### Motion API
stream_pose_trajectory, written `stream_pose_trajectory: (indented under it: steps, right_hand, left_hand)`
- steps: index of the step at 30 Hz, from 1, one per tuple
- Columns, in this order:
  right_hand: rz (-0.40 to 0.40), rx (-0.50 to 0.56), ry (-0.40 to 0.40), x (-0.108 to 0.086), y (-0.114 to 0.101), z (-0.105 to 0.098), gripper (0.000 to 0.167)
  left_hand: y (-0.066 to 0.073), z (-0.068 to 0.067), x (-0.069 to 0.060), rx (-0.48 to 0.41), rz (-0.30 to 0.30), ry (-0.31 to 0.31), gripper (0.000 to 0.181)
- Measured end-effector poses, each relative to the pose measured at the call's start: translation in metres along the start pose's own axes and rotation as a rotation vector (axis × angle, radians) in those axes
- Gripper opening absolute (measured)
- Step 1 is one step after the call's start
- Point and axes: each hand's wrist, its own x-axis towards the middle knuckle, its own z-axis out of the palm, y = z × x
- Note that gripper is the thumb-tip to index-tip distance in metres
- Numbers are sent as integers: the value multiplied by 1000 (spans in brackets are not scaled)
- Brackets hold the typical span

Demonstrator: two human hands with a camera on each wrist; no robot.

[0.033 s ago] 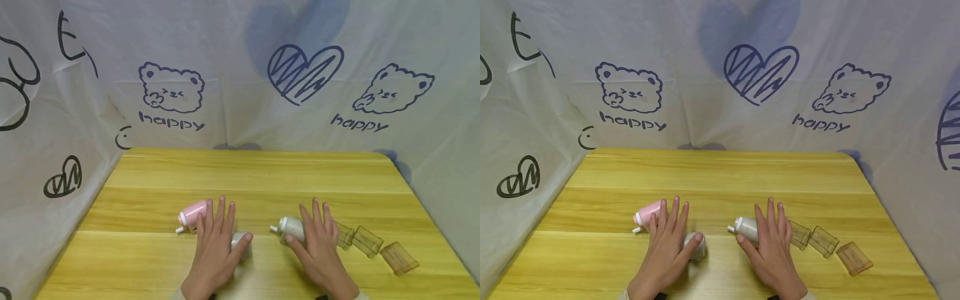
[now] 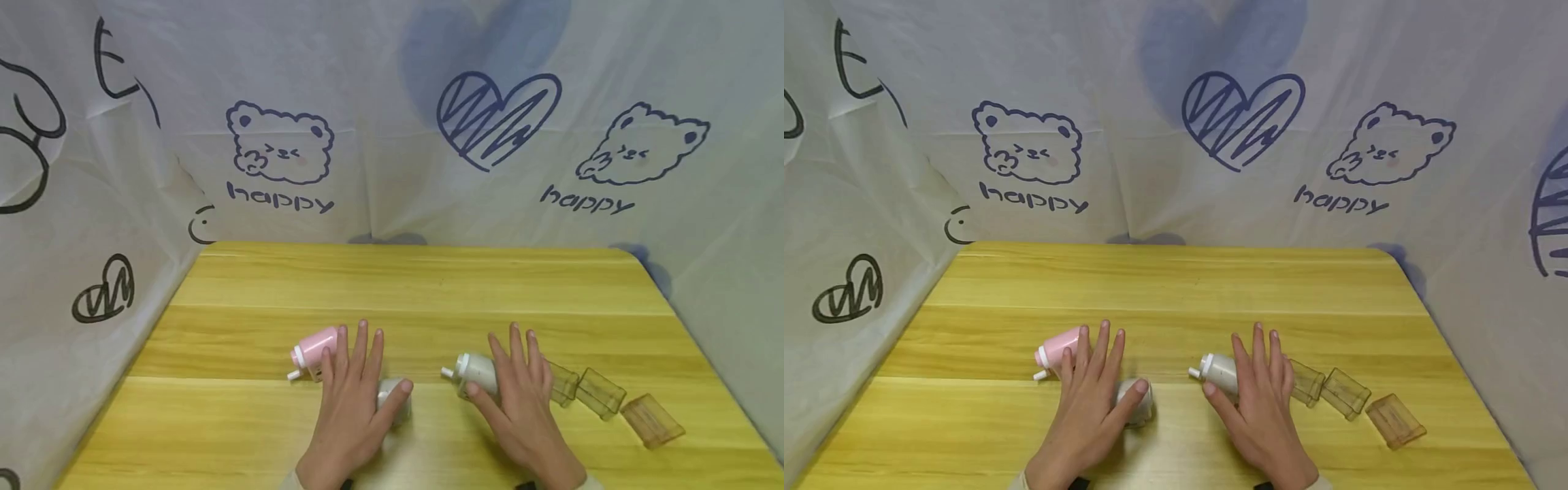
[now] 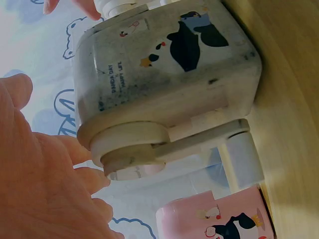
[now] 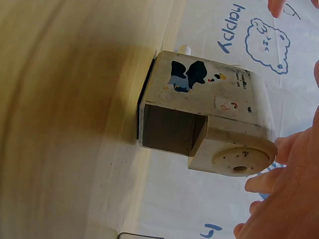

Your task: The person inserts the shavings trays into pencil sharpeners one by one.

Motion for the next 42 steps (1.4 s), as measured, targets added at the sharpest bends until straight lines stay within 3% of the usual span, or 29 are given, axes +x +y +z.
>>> stream_pose_trajectory:
  steps: [9,15,19,24,26,28,31,33,35,39,42]
  right_hand:
    - [-23,53,49,-1,1,2,61]
    - [-4,99,34,-6,1,7,50]
    - [-20,106,61,-4,2,6,40]
    - [-26,166,141,1,6,1,29]
    - [-6,182,165,3,9,-4,27]
    - [26,185,185,5,13,-11,25]
    - [104,148,218,8,22,-24,25]
    - [173,130,248,7,29,-33,26]
    - [246,111,290,6,37,-43,26]
    - [397,62,370,4,54,-60,30]
    - [558,-15,315,2,67,-73,41]
  left_hand:
    - [-1,-3,-1,-39,-14,24,78]
    - [-3,-6,-3,-91,0,68,70]
    - [-5,-8,2,-132,35,175,54]
    - [-15,-13,9,-164,86,396,23]
    - [-23,-18,11,-156,83,463,21]
    - [-33,-24,13,-148,38,489,29]
    - [-46,-35,14,-147,-113,408,52]
    - [-53,-40,13,-147,-207,312,68]
    - [-58,-42,12,-138,-261,216,78]
    - [-66,-40,11,-131,-267,108,82]
    - [-69,-37,11,-142,-257,87,77]
